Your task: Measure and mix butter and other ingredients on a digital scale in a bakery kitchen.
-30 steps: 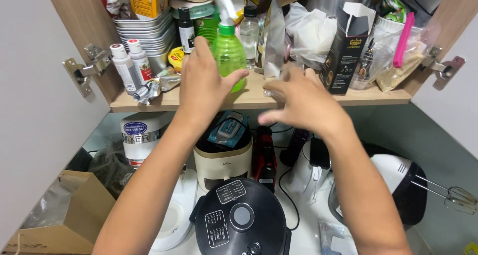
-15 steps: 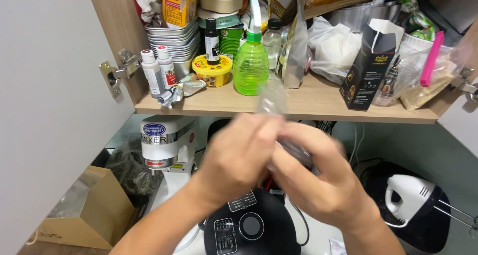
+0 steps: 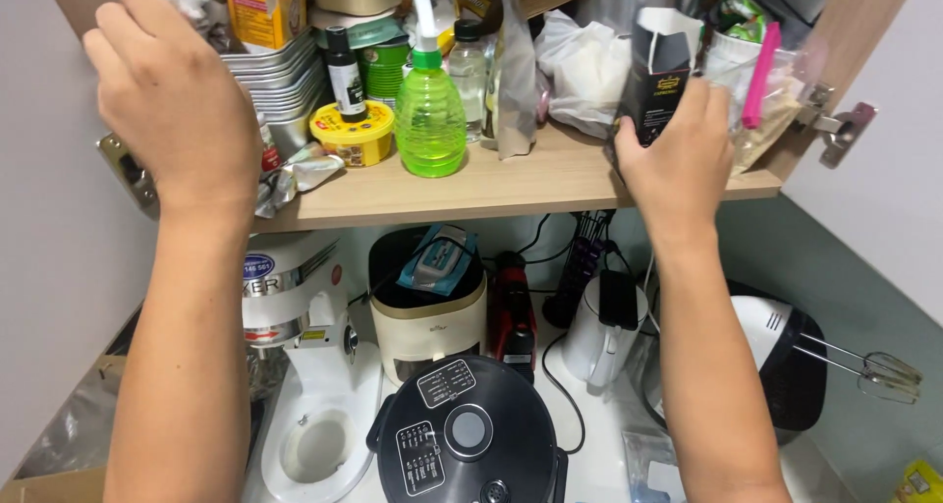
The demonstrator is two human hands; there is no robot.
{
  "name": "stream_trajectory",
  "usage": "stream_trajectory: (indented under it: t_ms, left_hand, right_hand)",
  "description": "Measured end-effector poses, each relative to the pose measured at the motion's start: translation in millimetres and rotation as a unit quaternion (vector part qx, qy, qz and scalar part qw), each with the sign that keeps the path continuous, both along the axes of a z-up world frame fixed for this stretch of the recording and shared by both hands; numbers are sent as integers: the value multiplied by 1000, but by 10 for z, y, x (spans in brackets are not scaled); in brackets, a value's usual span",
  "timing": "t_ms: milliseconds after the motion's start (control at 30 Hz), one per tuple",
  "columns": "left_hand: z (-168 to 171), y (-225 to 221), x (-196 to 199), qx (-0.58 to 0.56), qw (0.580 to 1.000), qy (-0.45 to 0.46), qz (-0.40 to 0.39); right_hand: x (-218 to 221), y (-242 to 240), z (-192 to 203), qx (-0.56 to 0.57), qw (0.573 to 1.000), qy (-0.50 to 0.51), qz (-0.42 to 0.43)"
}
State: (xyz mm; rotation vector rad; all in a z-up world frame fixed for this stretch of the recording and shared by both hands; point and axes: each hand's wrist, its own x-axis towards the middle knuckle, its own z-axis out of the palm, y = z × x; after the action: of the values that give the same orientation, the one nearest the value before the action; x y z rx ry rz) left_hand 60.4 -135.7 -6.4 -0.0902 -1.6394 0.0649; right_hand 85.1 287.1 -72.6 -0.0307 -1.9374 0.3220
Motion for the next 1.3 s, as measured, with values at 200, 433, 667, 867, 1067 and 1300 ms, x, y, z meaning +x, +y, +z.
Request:
stream_trajectory:
  t_ms: [200,433,667,867,1067,1300]
  left_hand:
    - [95,13,227,-18,995,-29,89]
    - [145,-102,-145,18,982,-110,154]
    - [148,-93,-348,31,974,-163,155]
    - [284,485,677,-23,972,-131,-191]
    - [173,923,1044,172,775,-350,-498]
    - [964,-16,303,-71,993,86,22]
  right_hand:
    - [94,-42,61,4,996,70,60]
    - [258,-332,141,0,982,122,147]
    - [498,-709,267,-38,963,101,247]
    - [629,-881,357,-112,907,-34,404]
    - [636,-1145,433,-279,732,-189,592]
    - [494,-748,360,-74,905,-8,418]
